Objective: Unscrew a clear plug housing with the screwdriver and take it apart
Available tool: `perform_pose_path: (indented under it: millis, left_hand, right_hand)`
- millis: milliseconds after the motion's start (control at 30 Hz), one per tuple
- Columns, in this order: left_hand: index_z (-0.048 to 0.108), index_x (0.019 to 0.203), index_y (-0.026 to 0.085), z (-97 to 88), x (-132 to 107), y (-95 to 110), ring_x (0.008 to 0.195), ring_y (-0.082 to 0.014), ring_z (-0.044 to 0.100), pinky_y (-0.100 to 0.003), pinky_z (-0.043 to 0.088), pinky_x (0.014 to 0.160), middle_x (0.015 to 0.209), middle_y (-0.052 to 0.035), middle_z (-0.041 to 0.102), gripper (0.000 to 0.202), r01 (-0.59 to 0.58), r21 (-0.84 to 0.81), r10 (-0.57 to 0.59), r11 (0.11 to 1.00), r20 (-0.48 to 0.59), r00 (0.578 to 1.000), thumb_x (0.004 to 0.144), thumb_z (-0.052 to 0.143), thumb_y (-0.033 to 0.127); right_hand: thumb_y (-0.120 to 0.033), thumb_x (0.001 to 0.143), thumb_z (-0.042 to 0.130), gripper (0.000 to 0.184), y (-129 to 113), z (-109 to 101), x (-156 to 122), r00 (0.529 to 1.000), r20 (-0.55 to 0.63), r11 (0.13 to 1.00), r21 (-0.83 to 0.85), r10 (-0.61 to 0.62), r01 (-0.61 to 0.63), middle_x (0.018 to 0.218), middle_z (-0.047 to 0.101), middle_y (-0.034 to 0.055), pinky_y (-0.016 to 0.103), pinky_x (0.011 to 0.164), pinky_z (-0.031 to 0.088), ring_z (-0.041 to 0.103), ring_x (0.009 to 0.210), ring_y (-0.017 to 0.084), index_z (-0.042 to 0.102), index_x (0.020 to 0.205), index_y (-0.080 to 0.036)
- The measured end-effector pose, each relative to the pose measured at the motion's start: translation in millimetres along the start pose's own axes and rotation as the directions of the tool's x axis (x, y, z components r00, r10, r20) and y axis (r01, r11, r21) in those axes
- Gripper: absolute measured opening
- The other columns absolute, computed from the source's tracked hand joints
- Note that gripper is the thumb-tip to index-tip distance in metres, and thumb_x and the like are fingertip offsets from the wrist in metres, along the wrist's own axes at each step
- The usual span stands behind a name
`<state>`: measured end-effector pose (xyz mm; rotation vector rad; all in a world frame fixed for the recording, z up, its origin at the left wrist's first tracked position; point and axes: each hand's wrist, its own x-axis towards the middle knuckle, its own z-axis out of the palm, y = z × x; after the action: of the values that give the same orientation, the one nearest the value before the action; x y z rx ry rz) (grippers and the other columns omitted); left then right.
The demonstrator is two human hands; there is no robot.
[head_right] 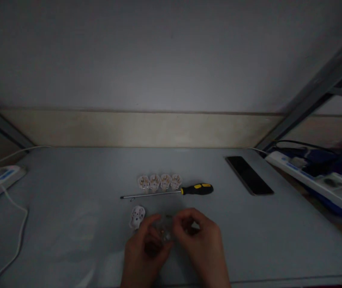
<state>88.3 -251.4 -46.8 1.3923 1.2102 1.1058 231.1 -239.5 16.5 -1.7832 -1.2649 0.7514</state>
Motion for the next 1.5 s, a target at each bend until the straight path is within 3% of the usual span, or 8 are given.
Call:
perform_pose_path:
  millis: [267, 433, 600, 900, 1067, 1200, 1333, 1500]
  left_hand:
    - [0.062, 0.112, 0.021, 1.1, -2, 9, 0.054, -0.0118, 0.063, -0.017, 0.053, 0.053, 0.064, 0.0055, 0.063, 0.049, 0.063, -0.147, -0.074, 0.987, -0.072, 0.995, 0.066, 0.073, 0.01]
    - [0.062, 0.115, 0.021, -0.6, -2, 6, 0.056, -0.0117, 0.064, -0.017, 0.054, 0.054, 0.066, 0.0051, 0.064, 0.05, 0.067, -0.157, -0.074, 0.985, -0.042, 0.996, 0.067, 0.074, 0.011]
    - [0.06, 0.119, 0.022, -4.6, 0, 4, 0.06, -0.0119, 0.066, -0.017, 0.055, 0.057, 0.07, 0.0045, 0.066, 0.051, 0.032, -0.129, -0.025, 0.991, 0.054, 0.998, 0.071, 0.073, 0.01]
    - [0.063, 0.116, 0.022, -4.6, -2, 2, 0.06, -0.0123, 0.065, -0.018, 0.055, 0.057, 0.07, 0.0044, 0.066, 0.049, -0.006, -0.085, 0.009, 0.996, 0.033, 0.999, 0.07, 0.074, 0.01]
    - [0.063, 0.115, 0.022, -1.9, -1, 4, 0.059, -0.0129, 0.065, -0.019, 0.055, 0.057, 0.067, 0.0048, 0.064, 0.047, 0.013, -0.056, -0.013, 0.998, -0.009, 1.0, 0.07, 0.073, 0.011]
    - [0.064, 0.112, 0.022, 1.5, -1, 9, 0.056, -0.0121, 0.063, -0.018, 0.054, 0.054, 0.065, 0.0059, 0.063, 0.045, 0.032, -0.065, -0.037, 0.997, -0.078, 0.996, 0.069, 0.073, 0.011]
    - [0.065, 0.11, 0.021, 2.4, -2, 12, 0.056, -0.0118, 0.063, -0.018, 0.054, 0.055, 0.065, 0.0061, 0.063, 0.044, 0.043, -0.105, -0.053, 0.994, -0.093, 0.994, 0.068, 0.073, 0.012]
    - [0.065, 0.11, 0.021, 2.2, -2, 12, 0.054, -0.0117, 0.063, -0.018, 0.054, 0.053, 0.063, 0.0064, 0.063, 0.045, 0.063, -0.135, -0.076, 0.989, -0.093, 0.993, 0.067, 0.073, 0.013]
  right_hand:
    - [-0.039, 0.077, 0.065, 0.025, 33, 15, 45, 0.996, 0.076, 0.997, -0.053, -0.052, 0.056, 0.073, 0.07, 0.0057, 0.033, 0.069, 0.051, 0.063, 0.065, 0.016, 0.07, 0.075, -0.015]
    - [-0.044, 0.081, 0.058, 0.034, 34, 1, 25, 0.992, 0.063, 0.993, -0.041, -0.11, 0.113, 0.084, 0.072, 0.0093, 0.034, 0.068, 0.053, 0.066, 0.074, 0.022, 0.073, 0.094, -0.017]
    - [-0.039, 0.082, 0.064, 0.019, 18, -12, -2, 0.941, 0.218, 0.963, -0.011, -0.259, 0.268, 0.076, 0.066, 0.0047, 0.024, 0.057, 0.05, 0.063, 0.067, 0.016, 0.075, 0.082, -0.024]
    - [-0.023, 0.087, 0.061, 0.014, 20, -4, -2, 0.841, 0.335, 0.878, -0.073, -0.426, 0.473, 0.08, 0.067, 0.0013, 0.022, 0.065, 0.05, 0.065, 0.072, 0.014, 0.074, 0.083, -0.026]
    - [-0.016, 0.087, 0.06, 0.014, 19, -12, -6, 0.819, 0.294, 0.842, -0.076, -0.493, 0.534, 0.078, 0.068, -0.0019, 0.018, 0.064, 0.049, 0.065, 0.069, 0.011, 0.071, 0.087, -0.024]
    - [-0.023, 0.086, 0.063, 0.01, 23, -25, 0, 0.846, 0.191, 0.849, -0.093, -0.497, 0.52, 0.081, 0.071, -0.0031, 0.015, 0.064, 0.051, 0.066, 0.069, 0.009, 0.072, 0.09, -0.026]
    - [-0.026, 0.086, 0.063, 0.011, 39, -15, 17, 0.888, 0.095, 0.878, -0.136, -0.45, 0.46, 0.082, 0.073, 0.0007, 0.02, 0.064, 0.054, 0.069, 0.07, 0.013, 0.074, 0.087, -0.023]
    - [-0.026, 0.084, 0.063, 0.013, 55, -2, 30, 0.904, 0.038, 0.89, -0.163, -0.425, 0.426, 0.087, 0.072, 0.0053, 0.03, 0.073, 0.057, 0.069, 0.08, 0.02, 0.074, 0.089, -0.021]
